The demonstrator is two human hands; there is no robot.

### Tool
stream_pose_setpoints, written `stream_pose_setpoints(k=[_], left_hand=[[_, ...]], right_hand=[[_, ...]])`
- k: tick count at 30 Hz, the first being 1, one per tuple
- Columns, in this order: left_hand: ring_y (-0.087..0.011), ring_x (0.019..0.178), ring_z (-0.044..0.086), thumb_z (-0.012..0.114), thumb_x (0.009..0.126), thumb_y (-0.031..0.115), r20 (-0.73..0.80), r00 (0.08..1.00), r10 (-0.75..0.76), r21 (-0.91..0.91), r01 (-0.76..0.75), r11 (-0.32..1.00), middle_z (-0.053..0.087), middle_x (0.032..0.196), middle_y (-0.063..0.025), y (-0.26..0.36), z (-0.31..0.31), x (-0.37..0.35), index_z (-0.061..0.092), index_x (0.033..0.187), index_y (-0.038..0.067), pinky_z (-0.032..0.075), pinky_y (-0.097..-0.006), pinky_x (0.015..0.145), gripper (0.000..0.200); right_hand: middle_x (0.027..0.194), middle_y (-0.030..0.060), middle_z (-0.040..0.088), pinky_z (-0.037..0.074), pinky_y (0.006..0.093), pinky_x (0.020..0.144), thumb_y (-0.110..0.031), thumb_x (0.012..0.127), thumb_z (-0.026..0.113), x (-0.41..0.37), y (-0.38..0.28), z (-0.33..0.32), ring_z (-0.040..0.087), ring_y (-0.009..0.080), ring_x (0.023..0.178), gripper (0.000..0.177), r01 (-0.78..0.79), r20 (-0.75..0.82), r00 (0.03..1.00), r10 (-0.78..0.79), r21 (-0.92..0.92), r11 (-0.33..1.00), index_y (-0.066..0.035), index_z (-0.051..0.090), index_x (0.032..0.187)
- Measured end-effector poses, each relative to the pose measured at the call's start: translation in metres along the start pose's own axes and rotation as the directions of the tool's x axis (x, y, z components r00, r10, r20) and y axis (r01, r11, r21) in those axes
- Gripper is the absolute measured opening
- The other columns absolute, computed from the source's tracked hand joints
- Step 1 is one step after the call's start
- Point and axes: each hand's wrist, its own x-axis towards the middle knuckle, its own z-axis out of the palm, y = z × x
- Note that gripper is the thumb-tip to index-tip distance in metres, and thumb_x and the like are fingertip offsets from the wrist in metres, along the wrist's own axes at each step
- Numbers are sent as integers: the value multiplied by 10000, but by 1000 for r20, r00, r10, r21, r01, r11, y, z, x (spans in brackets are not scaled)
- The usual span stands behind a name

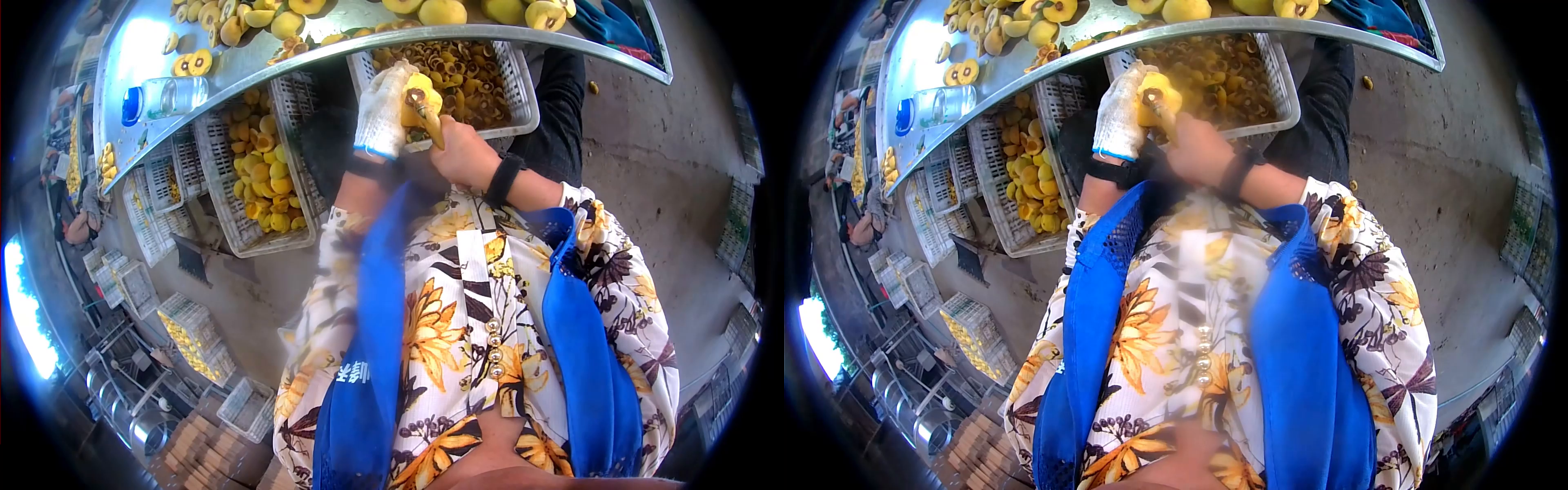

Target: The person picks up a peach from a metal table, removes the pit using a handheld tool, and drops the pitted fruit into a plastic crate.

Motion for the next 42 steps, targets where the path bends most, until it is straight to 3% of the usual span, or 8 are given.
stream_pose_setpoints(k=[8, 11, 15, 20, 29, 33, 37, 42], left_hand=[[-169, 593, 580, 555, 896, 223, -61, 998, -23, -373, -2, 928, 589, 746, -84, 4, 5, -1, 575, 917, -6, 508, -300, 527, 231], [-149, 559, 565, 587, 884, 190, -256, 953, 161, -180, -211, 961, 585, 719, -85, -6, 15, -4, 578, 925, -6, 492, -269, 489, 201], [-126, 683, 565, 603, 875, 155, -139, 926, 351, 14, -353, 936, 619, 864, -87, -15, 9, -4, 590, 975, 3, 478, -241, 560, 183], [-165, 693, 599, 504, 927, 299, 65, 989, -136, -16, 137, 990, 625, 819, -77, 6, -4, 3, 605, 953, 9, 488, -265, 621, 308], [-162, 754, 601, 530, 911, 358, -64, 937, 344, -103, -349, 931, 616, 891, -100, -5, -1, -13, 537, 1072, 19, 497, -269, 637, 375], [-215, 637, 606, 554, 904, 311, -33, 980, 196, -302, -197, 933, 597, 786, -122, -2, -9, -9, 533, 979, -8, 528, -316, 549, 328], [-216, 590, 595, 560, 899, 289, -44, 998, 43, -367, -56, 929, 584, 735, -121, -1, -8, -3, 531, 937, -5, 508, -319, 511, 298], [-216, 663, 616, 475, 930, 390, 2, 969, 248, 5, -248, 969, 637, 807, -125, -10, -20, 5, 565, 987, 20, 506, -284, 584, 386]], right_hand=[[634, 101, 559, 436, 305, 394, -75, 795, 488, 1, -12, -13, 535, 179, 448, 156, 77, 80, 993, -89, 145, 986, 15, 486, 922], [607, 61, 520, 412, 280, 370, -79, 796, 480, 0, -17, -9, 493, 138, 427, 127, -75, 163, 986, 26, 304, 950, -4, 474, 898], [653, 55, 512, 402, 270, 354, -98, 811, 471, 0, -26, -10, 466, 113, 435, 94, -400, 407, 889, 209, 469, 788, -20, 459, 861], [658, 50, 497, 402, 268, 350, -91, 817, 485, -2, -23, 0, 451, 109, 432, 83, -452, 411, 869, 275, 431, 781, -27, 456, 859], [599, 30, 473, 366, 247, 325, -116, 843, 496, -4, -20, -1, 408, 97, 362, 80, -253, 322, 941, 102, 473, 844, -51, 455, 863], [587, 14, 463, 348, 241, 320, -112, 842, 507, -4, -21, 8, 406, 88, 358, 75, -150, 208, 975, 81, 343, 927, -63, 451, 850], [608, -3, 452, 316, 234, 339, -114, 842, 524, -4, -26, 7, 369, 69, 381, 89, -395, 426, 888, 171, 518, 759, -76, 449, 869], [631, -19, 430, 290, 230, 369, -105, 837, 531, -7, -32, -1, 322, 60, 415, 109, -545, 565, 819, 101, 708, 449, -95, 439, 895]])
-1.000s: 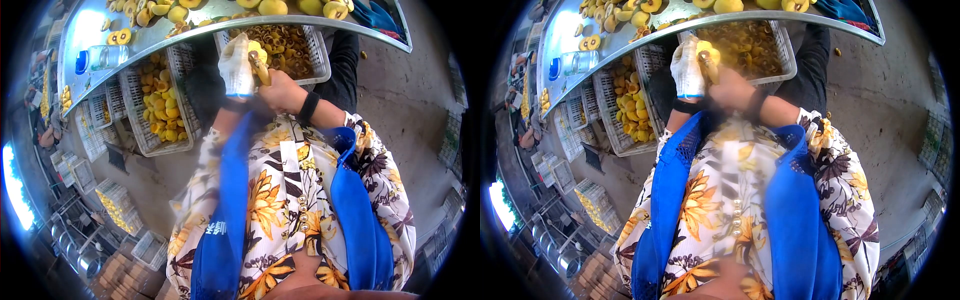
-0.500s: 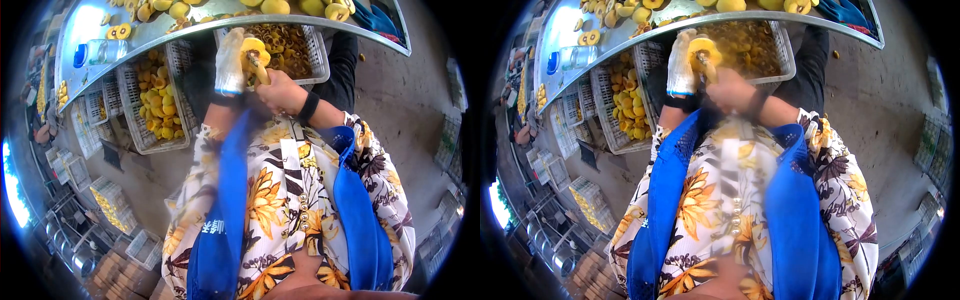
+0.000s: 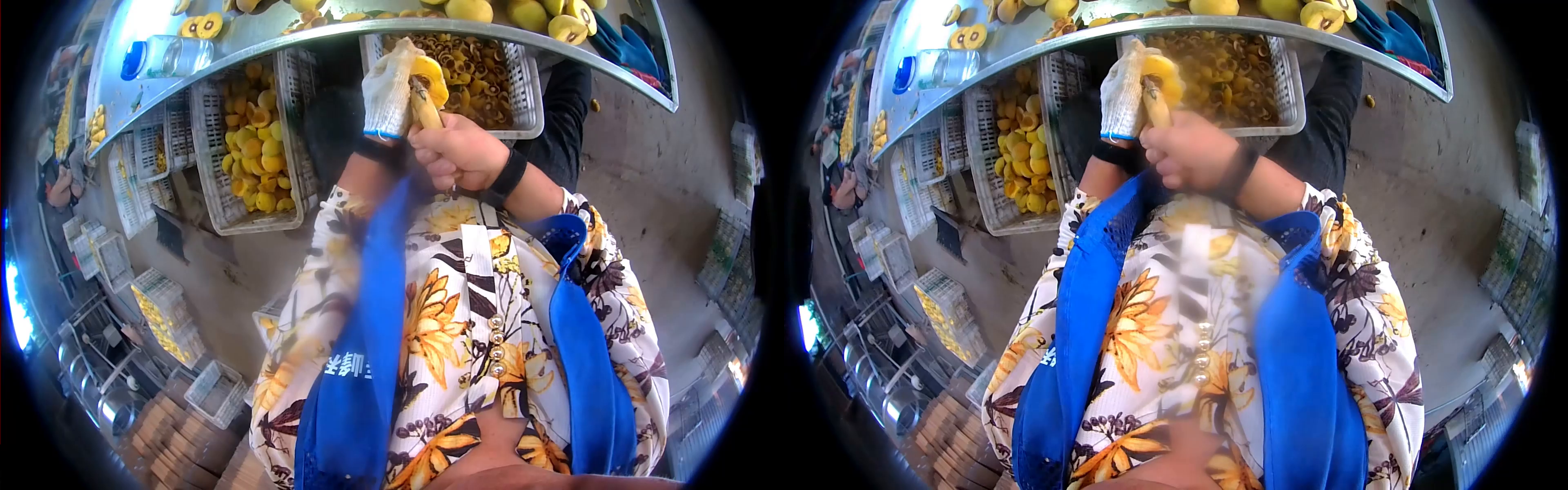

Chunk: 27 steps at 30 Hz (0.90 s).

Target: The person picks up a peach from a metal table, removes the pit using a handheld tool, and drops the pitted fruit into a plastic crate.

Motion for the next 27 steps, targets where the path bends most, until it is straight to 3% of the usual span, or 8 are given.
stream_pose_setpoints(k=[3, 6, 9, 12, 15, 19, 25, 27], left_hand=[[-221, 548, 588, 535, 904, 349, 100, 983, -156, -202, 174, 964, 598, 689, -124, 5, 6, 1, 577, 872, 12, 492, -291, 472, 341], [-268, 560, 593, 516, 900, 409, 153, 932, -328, -319, 360, 876, 594, 704, -147, 16, 13, -3, 549, 906, 34, 506, -332, 487, 376], [-276, 575, 596, 505, 897, 437, 169, 921, -351, -365, 389, 846, 595, 715, -152, 13, 9, -2, 538, 926, 42, 511, -346, 498, 398], [-279, 591, 600, 498, 893, 464, 172, 939, -298, -346, 341, 874, 598, 730, -158, 5, 7, 3, 540, 928, 47, 516, -356, 509, 421], [-279, 598, 602, 499, 885, 486, 215, 964, -157, -259, 211, 942, 601, 741, -162, -8, -3, 8, 546, 922, 49, 518, -364, 512, 441], [-282, 607, 606, 508, 876, 502, 260, 926, -274, -390, 360, 848, 602, 749, -157, -7, 4, 8, 550, 924, 49, 522, -372, 513, 457], [-267, 664, 605, 479, 870, 541, 182, 943, -277, -430, 330, 840, 600, 771, -142, -51, -19, 24, 538, 987, 47, 527, -373, 559, 511], [-258, 699, 602, 469, 867, 557, 177, 975, -133, -448, 200, 871, 596, 784, -127, -47, -18, 17, 534, 995, 57, 523, -374, 595, 520]], right_hand=[[625, -7, 444, 307, 246, 353, -86, 825, 524, 1, 1, 2, 352, 76, 396, 102, -3, -28, 1000, 3, 9, 1000, -78, 442, 886], [618, 7, 458, 323, 261, 337, -72, 815, 516, 7, 12, 5, 381, 95, 375, 94, 73, -164, 978, -129, -307, 949, -59, 444, 874], [613, 21, 471, 341, 274, 328, -63, 806, 507, 20, 24, 6, 406, 114, 360, 88, 99, -271, 879, -394, -702, 705, -43, 445, 864], [603, 0, 448, 307, 247, 331, -66, 818, 510, 16, 20, 2, 371, 91, 366, 86, 48, -280, 917, -286, -633, 773, -60, 454, 883], [602, -17, 421, 266, 225, 344, -76, 836, 514, 12, 12, -6, 330, 71, 381, 81, 64, -8, 998, -67, -220, 973, -82, 461, 896], [610, -10, 416, 254, 221, 353, -85, 844, 521, 10, 13, -8, 310, 63, 392, 83, 84, 36, 996, -84, -10, 996, -95, 462, 903], [623, 33, 495, 383, 290, 374, -100, 805, 528, 25, 14, -12, 430, 107, 401, 110, 99, -186, 959, -214, -486, 868, -59, 485, 898], [634, 72, 537, 423, 301, 408, -107, 793, 528, 35, 20, -20, 486, 144, 416, 124, 198, -157, 838, -522, -805, 560, -34, 507, 891]])
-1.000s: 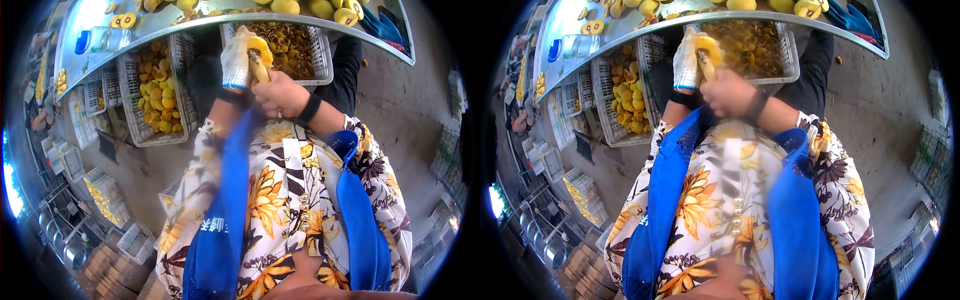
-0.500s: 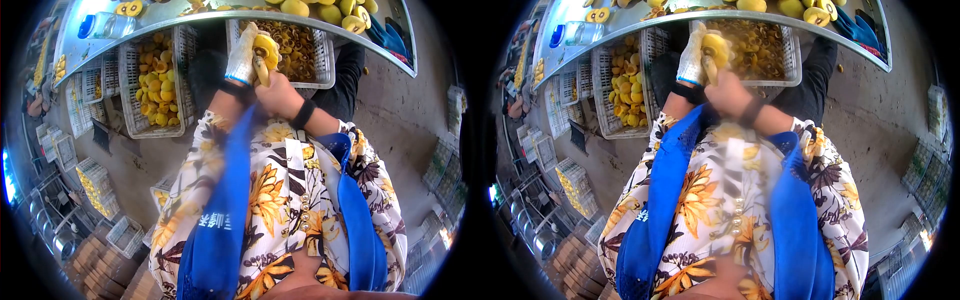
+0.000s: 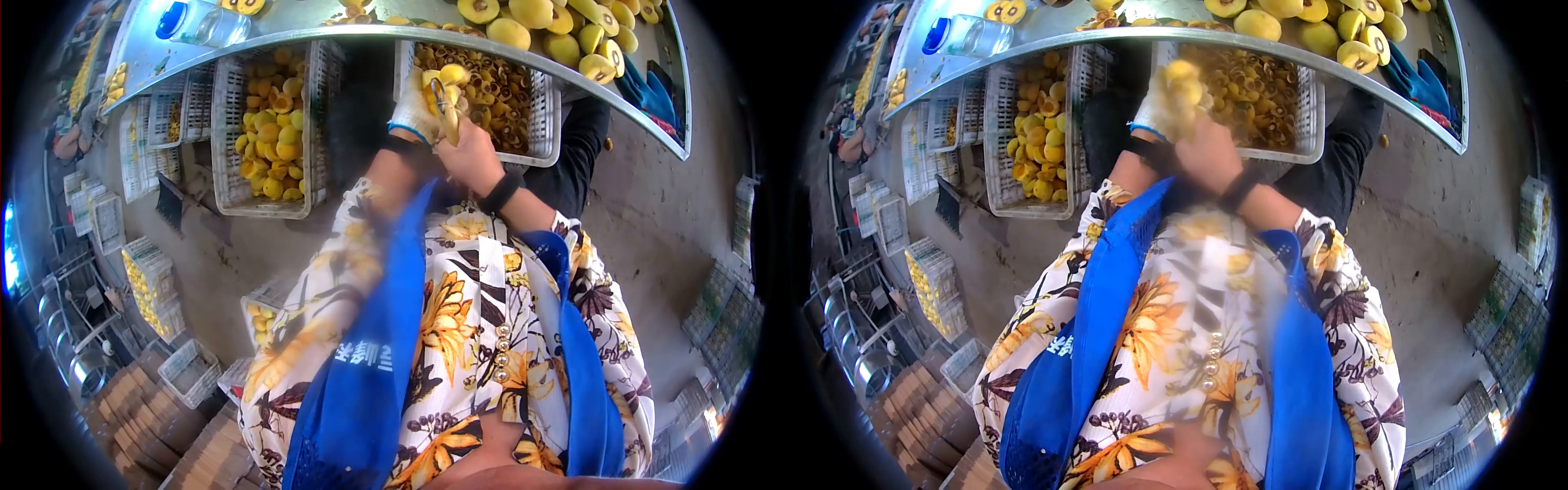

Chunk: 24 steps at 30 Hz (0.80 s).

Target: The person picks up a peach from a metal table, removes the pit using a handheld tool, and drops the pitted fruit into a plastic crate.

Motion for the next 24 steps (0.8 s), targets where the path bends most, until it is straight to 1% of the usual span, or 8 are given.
stream_pose_setpoints(k=[6, 8, 9, 12, 13, 16, 19, 24], left_hand=[[-304, 688, 588, 427, 832, 651, -163, 952, 258, 209, -223, 952, 597, 793, -106, 23, 8, -8, 523, 965, 91, 493, -356, 539, 584], [-301, 673, 595, 456, 821, 649, -145, 978, -148, -278, 104, 955, 601, 787, -105, 48, 9, -12, 533, 950, 108, 490, -355, 518, 561], [-306, 660, 604, 473, 810, 652, 8, 985, -171, -380, 161, 911, 612, 781, -123, 52, 7, -14, 569, 919, 117, 488, -360, 490, 554], [-323, 671, 608, 472, 810, 650, 144, 972, -185, -466, 232, 854, 624, 791, -142, 57, 18, -22, 598, 882, 111, 490, -363, 469, 559], [-325, 678, 614, 469, 815, 643, 206, 958, -199, -545, 281, 790, 633, 804, -157, 58, 24, -24, 609, 860, 109, 489, -364, 442, 553], [-311, 661, 614, 458, 836, 621, 202, 968, -146, -397, 218, 891, 632, 805, -161, 58, 26, -27, 604, 879, 95, 495, -347, 463, 547], [-290, 642, 618, 421, 859, 612, 86, 984, -156, -327, 176, 929, 624, 776, -149, 63, 34, -35, 579, 902, 79, 497, -330, 469, 557], [-219, 560, 601, 376, 880, 608, -410, 906, 105, 125, -58, 990, 603, 729, -119, 81, 40, -54, 544, 896, 82, 483, -281, 438, 552]], right_hand=[[678, 108, 605, 485, 338, 595, -152, 791, 582, 0, -7, -17, 606, 187, 610, 161, 294, -143, 912, -384, -425, 856, -27, 561, 890], [650, 75, 586, 470, 309, 521, -142, 800, 590, 8, 6, -21, 577, 158, 540, 154, 197, -361, 893, -268, -222, 955, -30, 556, 899], [615, 54, 560, 427, 269, 433, -122, 813, 584, 13, 11, -26, 529, 129, 454, 146, 166, -376, 908, -186, -86, 982, -24, 544, 915], [757, 197, 635, 497, 351, 629, -245, 789, 602, 20, 12, -38, 637, 324, 690, 282, 49, -362, 930, -63, -49, 998, -8, 587, 942], [750, 184, 638, 496, 338, 643, -240, 781, 617, 17, 8, -39, 639, 299, 687, 287, 52, -359, 931, -63, -41, 998, -9, 589, 949], [759, 179, 639, 495, 329, 639, -221, 773, 636, 5, -10, -37, 642, 280, 689, 307, 144, -319, 939, -129, 25, 989, -22, 586, 1001], [654, 11, 570, 429, 220, 536, -135, 829, 632, -5, -22, -30, 547, 88, 563, 278, 420, -372, 817, -440, -139, 897, -34, 573, 1081], [668, 16, 584, 438, 235, 544, -145, 821, 651, -12, -36, -30, 541, 91, 564, 315, 357, -293, 887, -356, -53, 933, -32, 575, 1105]])
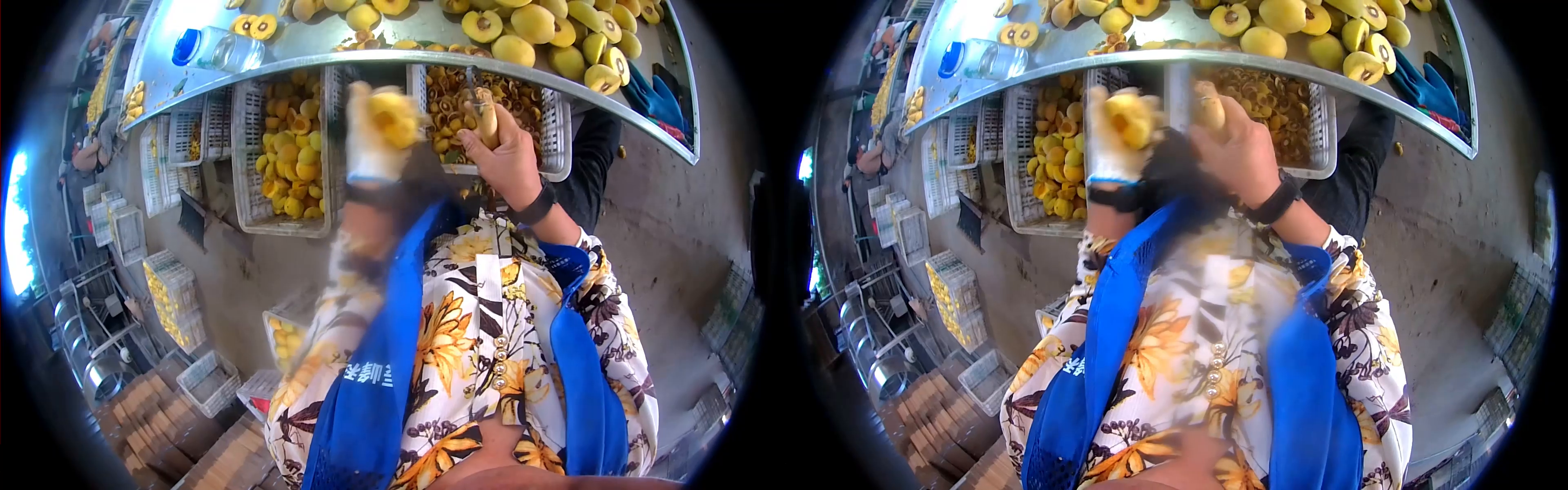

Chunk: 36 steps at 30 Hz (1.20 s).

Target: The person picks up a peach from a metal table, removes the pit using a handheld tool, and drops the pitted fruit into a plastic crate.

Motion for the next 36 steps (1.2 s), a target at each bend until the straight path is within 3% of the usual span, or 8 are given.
stream_pose_setpoints(k=[4, 6, 8, 16, 24, 28, 32, 36], left_hand=[[-201, 613, 615, 508, 868, 520, -222, 878, 425, 264, -365, 893, 607, 734, -94, 50, -97, 3, 576, 896, 41, 517, -288, 507, 485], [-245, 784, 635, 594, 827, 455, -327, 713, 621, 779, -168, 603, 646, 915, -131, 74, -147, 16, 640, 951, 8, 517, -308, 660, 466], [-272, 880, 619, 623, 795, 446, 42, 597, 801, 994, 54, -92, 644, 986, -146, 100, -147, 18, 666, 936, 44, 489, -352, 771, 428], [-297, 1035, 565, 590, 761, 463, 382, 841, 383, 827, -126, -549, 592, 1144, -109, 95, 7, 171, 585, 1171, 256, 454, -390, 877, 458], [-280, 1016, 585, 695, 687, 377, 352, 817, 457, 916, -202, -345, 623, 1088, -139, 93, 27, 188, 610, 1119, 127, 453, -345, 879, 506], [-186, 683, 619, 509, 849, 250, 126, 946, 298, 431, -323, 843, 641, 800, -137, 94, 28, 116, 594, 998, 0, 455, -244, 489, 303], [-160, 512, 592, 316, 949, 412, 295, 939, -177, 468, 19, 884, 625, 730, -128, 79, 22, 65, 494, 1083, 18, 428, -220, 357, 453], [-118, 433, 527, 295, 946, 510, 197, 938, -285, 657, 89, 749, 601, 636, -65, 41, 37, 29, 590, 915, 44, 371, -213, 329, 552]], right_hand=[[668, 86, 590, 451, 300, 525, -211, 803, 656, 8, 27, -13, 555, 180, 546, 361, -140, -4, 990, 140, -76, 987, -32, 567, 1104], [727, 189, 622, 485, 360, 627, -286, 785, 639, 6, 38, -18, 629, 326, 679, 383, -198, 3, 979, 201, -165, 966, -52, 577, 1082], [747, 203, 621, 482, 379, 636, -293, 794, 632, 3, 48, -14, 621, 350, 701, 406, -158, 37, 985, 166, -175, 972, -61, 558, 1118], [805, 257, 619, 485, 411, 691, -282, 816, 601, -10, 50, -7, 621, 386, 769, 491, -135, 151, 973, 175, -243, 960, -36, 465, 1218], [845, 262, 621, 482, 419, 723, -237, 794, 612, -10, 37, -26, 616, 399, 800, 475, -201, 79, 971, 224, -226, 953, -41, 475, 1205], [829, 246, 619, 487, 411, 693, -218, 781, 619, 11, 19, -23, 613, 391, 793, 446, -55, 36, 997, 64, -223, 973, -70, 495, 1183], [833, 212, 627, 488, 374, 707, -222, 794, 634, 42, -3, -11, 620, 353, 782, 433, -14, 69, 997, 27, -180, 984, -33, 511, 1163], [828, 152, 644, 486, 339, 725, -286, 805, 671, 59, -7, 3, 635, 262, 773, 453, 65, 114, 992, -58, -58, 996, -21, 537, 1146]])
